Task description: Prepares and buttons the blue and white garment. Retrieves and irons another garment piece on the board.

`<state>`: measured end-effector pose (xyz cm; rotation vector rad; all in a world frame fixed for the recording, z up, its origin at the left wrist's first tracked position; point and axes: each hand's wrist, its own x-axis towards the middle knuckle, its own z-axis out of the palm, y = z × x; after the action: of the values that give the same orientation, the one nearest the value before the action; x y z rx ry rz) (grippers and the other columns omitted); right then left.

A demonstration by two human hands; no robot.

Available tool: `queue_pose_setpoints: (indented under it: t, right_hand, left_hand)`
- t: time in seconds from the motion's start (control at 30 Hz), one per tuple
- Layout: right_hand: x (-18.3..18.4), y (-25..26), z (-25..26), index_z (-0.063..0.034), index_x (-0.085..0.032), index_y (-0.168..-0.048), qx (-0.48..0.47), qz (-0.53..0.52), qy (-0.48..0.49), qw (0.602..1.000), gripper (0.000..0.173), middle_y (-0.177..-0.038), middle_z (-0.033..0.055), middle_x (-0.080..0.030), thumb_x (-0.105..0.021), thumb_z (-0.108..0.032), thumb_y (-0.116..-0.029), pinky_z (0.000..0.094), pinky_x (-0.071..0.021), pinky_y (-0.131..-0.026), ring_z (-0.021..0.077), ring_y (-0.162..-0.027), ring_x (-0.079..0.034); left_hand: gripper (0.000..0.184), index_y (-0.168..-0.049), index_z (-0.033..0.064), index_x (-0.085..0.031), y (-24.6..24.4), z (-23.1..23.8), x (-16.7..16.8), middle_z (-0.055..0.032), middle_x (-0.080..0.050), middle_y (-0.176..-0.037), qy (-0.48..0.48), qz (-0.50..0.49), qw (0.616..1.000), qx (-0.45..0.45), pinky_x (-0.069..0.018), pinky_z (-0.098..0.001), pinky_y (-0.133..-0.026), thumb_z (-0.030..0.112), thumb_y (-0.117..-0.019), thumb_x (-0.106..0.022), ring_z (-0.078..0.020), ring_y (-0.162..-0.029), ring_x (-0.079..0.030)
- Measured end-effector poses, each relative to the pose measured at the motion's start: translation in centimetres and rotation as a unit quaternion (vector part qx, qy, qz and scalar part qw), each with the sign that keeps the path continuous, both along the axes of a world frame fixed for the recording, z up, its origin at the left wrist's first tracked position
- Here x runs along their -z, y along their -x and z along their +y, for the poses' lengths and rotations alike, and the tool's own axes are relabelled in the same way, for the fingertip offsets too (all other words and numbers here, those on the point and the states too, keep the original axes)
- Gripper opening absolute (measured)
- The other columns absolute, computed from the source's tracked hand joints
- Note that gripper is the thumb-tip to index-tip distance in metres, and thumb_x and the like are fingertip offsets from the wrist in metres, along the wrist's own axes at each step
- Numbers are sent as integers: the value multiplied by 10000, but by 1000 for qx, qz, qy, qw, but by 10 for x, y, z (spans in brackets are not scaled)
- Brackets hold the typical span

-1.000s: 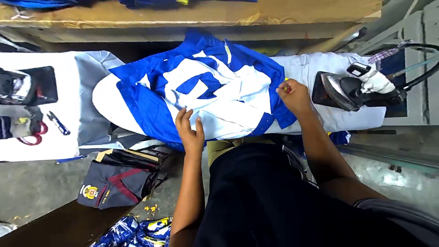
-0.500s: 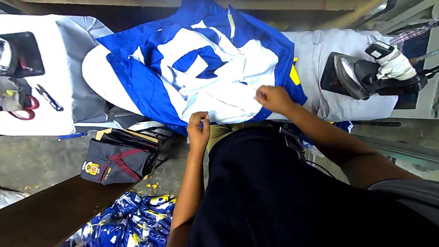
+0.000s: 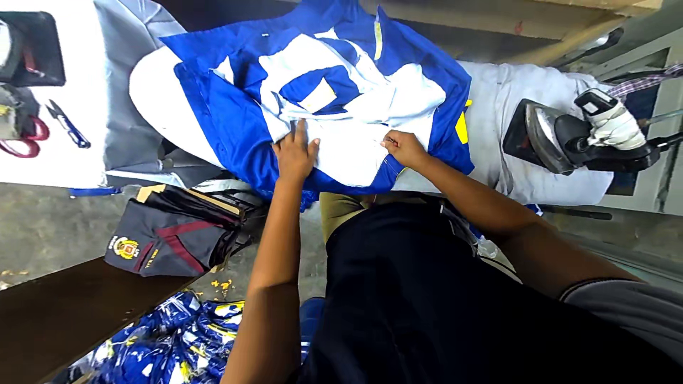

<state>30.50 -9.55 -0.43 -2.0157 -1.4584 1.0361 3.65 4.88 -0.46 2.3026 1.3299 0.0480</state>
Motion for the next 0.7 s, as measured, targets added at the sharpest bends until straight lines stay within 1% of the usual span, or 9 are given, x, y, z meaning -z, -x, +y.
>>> queue_pose_setpoints:
  t: [0.1, 0.23, 0.3, 0.37, 0.43, 0.5, 0.6, 0.63, 0.7]
  right_hand:
    - [1, 7, 9, 67, -669, -1088, 59, 27, -60, 996, 275, -868, 188, -674, -533, -170, -1060, 449, -530, -780, 266, -774, -647]
    - [-17, 14, 6, 85, -671, -1074, 65, 11, -136, 989, 276, -861, 189, -674, -532, -152, -1059, 384, -530, -739, 232, -743, -633]
    - [-24, 16, -3, 77, -674, -1054, 55, 10, -160, 986, 257, -838, 173, -672, -548, -146, -1050, 351, -530, -708, 204, -719, -628]
    - [-32, 19, -11, 78, -680, -1057, 43, 17, -163, 985, 249, -859, 182, -688, -561, -140, -1044, 354, -546, -717, 211, -730, -650]
    - [-40, 22, -17, 71, -687, -1047, 38, 24, -162, 986, 233, -844, 167, -686, -565, -128, -1034, 336, -540, -704, 191, -716, -642]
    - [-48, 25, -19, 63, -689, -1047, 29, 31, -146, 988, 229, -847, 160, -689, -566, -130, -1036, 350, -549, -720, 191, -724, -648]
    - [-55, 31, -17, 61, -683, -1026, -10, 28, -137, 990, 221, -841, 170, -681, -577, -133, -1030, 394, -545, -725, 234, -736, -649]
    - [-58, 34, -15, 66, -684, -1022, -30, 22, -140, 989, 216, -849, 182, -681, -584, -125, -1025, 419, -544, -734, 261, -750, -654]
    - [-64, 41, -11, 72, -693, -1015, -69, 8, -161, 984, 199, -884, 203, -700, -607, -107, -1010, 455, -560, -759, 301, -791, -687]
  left_hand:
    - [668, -1604, 61, -323, -15, 41, -8, -337, -463, -1501, 12, 43, 999, -3, -319, -737, -1095, 449, -1077, -458, -547, -1378, -452]
    - [676, -1599, 52, -331, -19, 71, -16, -344, -434, -1519, 14, 50, 998, -27, -267, -748, -1115, 399, -1057, -536, -552, -1408, -406]
    - [622, -1539, 9, -421, -21, 70, -22, -347, -416, -1528, 22, 30, 999, -37, -245, -752, -1127, 329, -1034, -589, -556, -1425, -372]
    - [479, -1397, -62, -564, -25, 50, -35, -340, -442, -1508, 23, -45, 998, -37, -255, -732, -1133, 219, -1012, -612, -536, -1421, -384]
    - [386, -1310, -90, -613, -33, 12, -52, -316, -563, -1383, 52, -124, 991, -14, -401, -620, -1105, 165, -1021, -585, -468, -1307, -535]
    - [320, -1258, -89, -629, -43, -34, -63, -280, -643, -1220, 131, -190, 972, 33, -526, -506, -959, 114, -1015, -585, -378, -1097, -647]
    - [309, -1225, -76, -653, -58, -85, -52, -223, -677, -1085, 182, -267, 943, 75, -562, -426, -830, 101, -971, -663, -287, -932, -669]
    - [277, -1176, -85, -669, -63, -94, -44, -220, -674, -1052, 168, -281, 942, 75, -566, -426, -829, 90, -962, -675, -286, -909, -670]
    - [189, -1070, -109, -699, -70, -103, -31, -242, -681, -1053, 137, -289, 946, 51, -560, -469, -902, 38, -964, -647, -333, -965, -686]
